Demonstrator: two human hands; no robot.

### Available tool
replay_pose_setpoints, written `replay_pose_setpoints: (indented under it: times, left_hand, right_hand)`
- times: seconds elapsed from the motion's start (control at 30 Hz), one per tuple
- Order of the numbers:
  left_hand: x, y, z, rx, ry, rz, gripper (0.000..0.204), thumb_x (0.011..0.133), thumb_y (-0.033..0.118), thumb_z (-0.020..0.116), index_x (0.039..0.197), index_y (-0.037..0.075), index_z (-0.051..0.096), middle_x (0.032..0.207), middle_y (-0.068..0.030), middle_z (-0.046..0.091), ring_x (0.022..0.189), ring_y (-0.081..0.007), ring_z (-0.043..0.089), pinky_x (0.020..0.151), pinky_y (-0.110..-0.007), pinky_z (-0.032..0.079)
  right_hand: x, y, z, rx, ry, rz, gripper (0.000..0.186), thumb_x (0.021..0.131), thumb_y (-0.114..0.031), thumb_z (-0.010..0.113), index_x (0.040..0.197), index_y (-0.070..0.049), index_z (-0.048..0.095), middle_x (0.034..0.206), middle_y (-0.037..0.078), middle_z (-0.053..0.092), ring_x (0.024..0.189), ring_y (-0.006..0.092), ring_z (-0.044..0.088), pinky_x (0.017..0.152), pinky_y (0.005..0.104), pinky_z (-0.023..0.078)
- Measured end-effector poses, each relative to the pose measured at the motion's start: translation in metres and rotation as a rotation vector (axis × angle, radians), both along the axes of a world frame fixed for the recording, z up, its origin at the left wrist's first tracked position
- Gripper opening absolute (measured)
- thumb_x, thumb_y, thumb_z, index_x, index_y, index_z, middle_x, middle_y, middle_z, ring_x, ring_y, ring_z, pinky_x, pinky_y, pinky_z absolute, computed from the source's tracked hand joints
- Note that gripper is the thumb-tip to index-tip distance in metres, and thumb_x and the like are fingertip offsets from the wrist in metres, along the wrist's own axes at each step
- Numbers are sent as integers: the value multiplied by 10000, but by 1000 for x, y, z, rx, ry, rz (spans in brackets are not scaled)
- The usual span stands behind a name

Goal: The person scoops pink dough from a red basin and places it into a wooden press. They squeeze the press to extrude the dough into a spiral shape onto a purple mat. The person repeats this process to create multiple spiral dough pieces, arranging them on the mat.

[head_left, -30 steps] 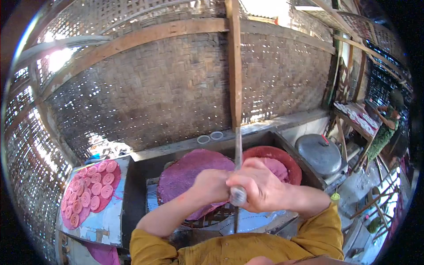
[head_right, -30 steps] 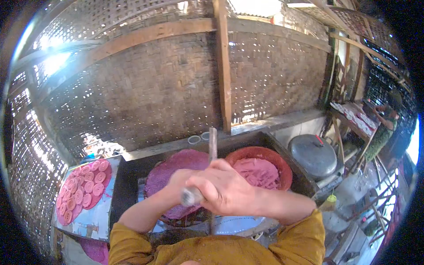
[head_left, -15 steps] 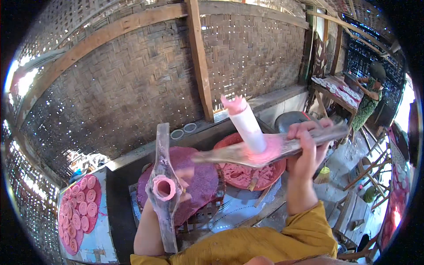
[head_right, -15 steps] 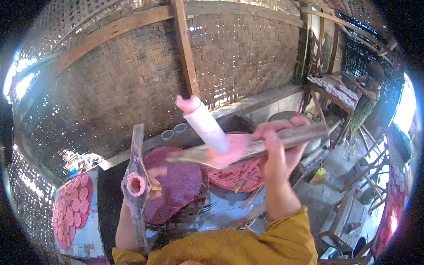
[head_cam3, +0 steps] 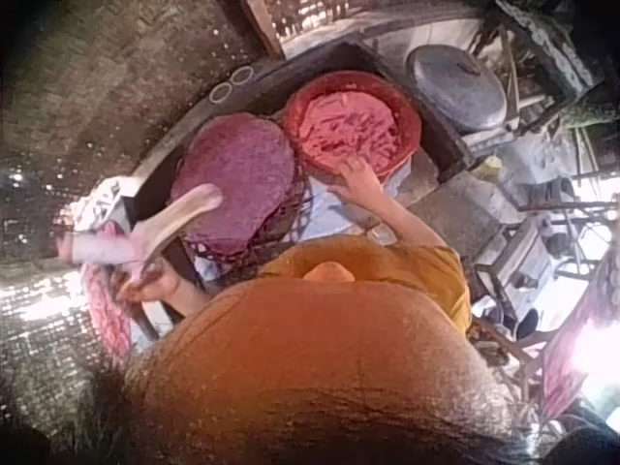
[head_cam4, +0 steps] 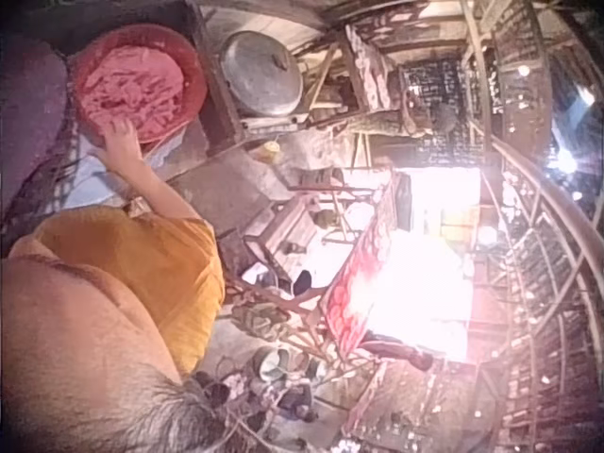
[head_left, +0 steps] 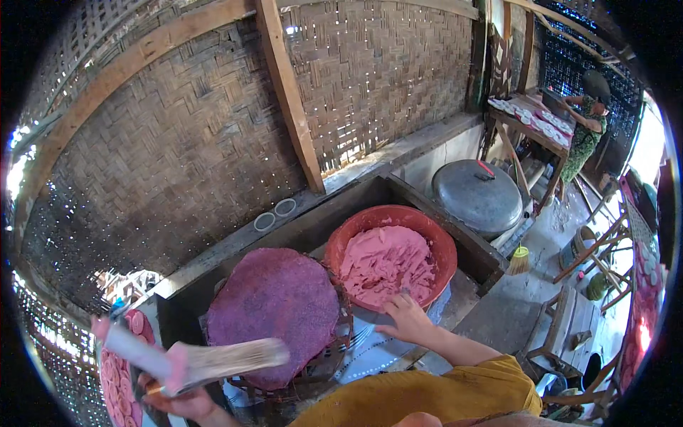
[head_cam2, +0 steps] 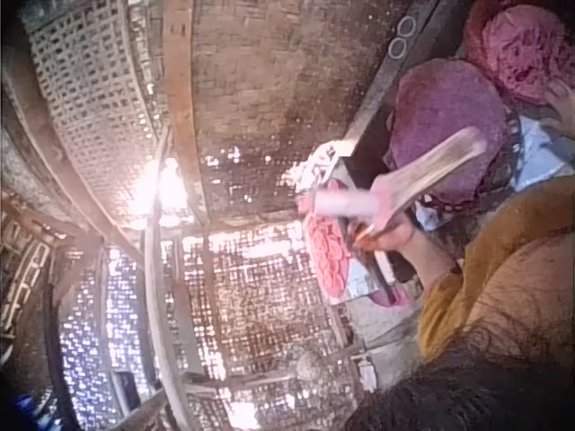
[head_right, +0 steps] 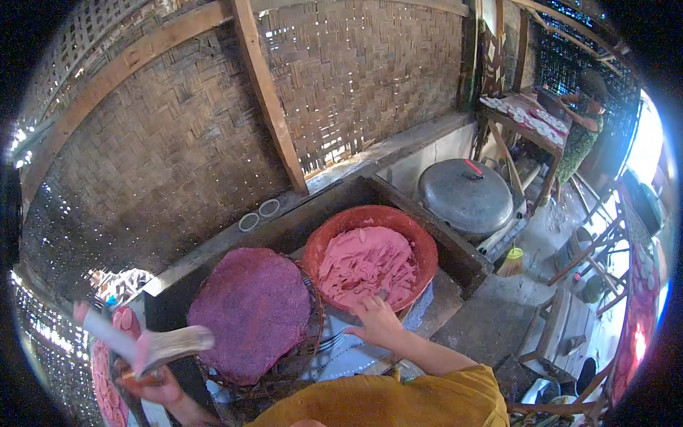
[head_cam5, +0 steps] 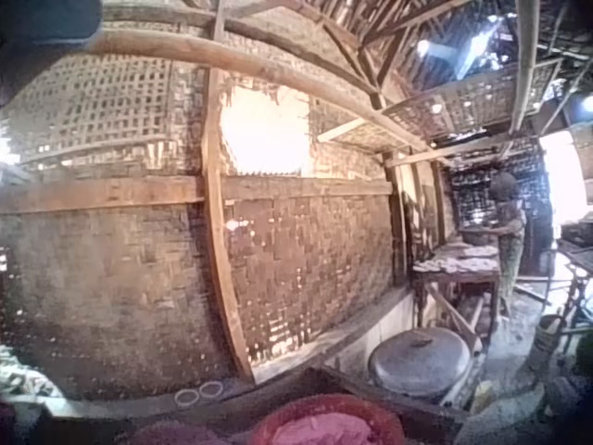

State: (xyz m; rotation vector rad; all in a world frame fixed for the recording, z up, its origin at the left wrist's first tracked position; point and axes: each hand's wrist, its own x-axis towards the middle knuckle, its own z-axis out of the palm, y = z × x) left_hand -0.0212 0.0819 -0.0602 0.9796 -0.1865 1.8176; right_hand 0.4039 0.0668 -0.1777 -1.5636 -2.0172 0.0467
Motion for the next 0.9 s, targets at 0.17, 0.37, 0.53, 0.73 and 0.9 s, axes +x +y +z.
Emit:
replay_pose_setpoints:
  times: [0.17, 0.37, 0.53, 0.73, 0.9]
  left_hand:
    - [7, -20, 21, -63, -243, 783, 315, 801, 225, 541, 1003, -11, 488, 806, -95, 502, 705, -215, 461, 621, -331, 389]
    - [-10, -31, 21, -37, -159, 697, 291, 789, 181, 553, 964, -43, 491, 681, -90, 519, 566, -185, 487, 512, -291, 409]
    - [-25, -28, 12, -12, -65, 552, 297, 801, 204, 541, 986, -24, 492, 762, -89, 510, 655, -200, 474, 585, -315, 394]
    - [-31, -35, 8, -4, -3, 507, 306, 815, 230, 526, 1012, -1, 494, 858, -88, 499, 762, -218, 457, 672, -344, 375]
    - [-33, -44, 7, -9, 38, 485, 314, 826, 252, 514, 1034, 18, 496, 939, -87, 490, 850, -233, 444, 745, -368, 360]
  right_hand:
    - [72, 7, -17, -218, -423, -123, 135, 769, -183, 495, 784, -82, 585, 820, 93, 574, 787, 233, 570, 657, 345, 476]
    - [123, 54, 9, -711, -689, -417, 180, 758, -157, 490, 801, -122, 662, 807, 67, 643, 751, 239, 626, 592, 365, 480]
    - [132, 84, -21, -752, -671, -353, 203, 763, -190, 496, 830, -97, 664, 825, 68, 649, 776, 240, 626, 640, 382, 480]
    - [159, 106, 14, -650, -722, -226, 180, 766, -177, 480, 850, -78, 605, 816, 104, 633, 765, 254, 625, 599, 374, 495]
    - [162, 146, 22, -270, -816, -77, 171, 780, -116, 448, 855, -69, 594, 701, 103, 619, 665, 262, 623, 553, 389, 484]
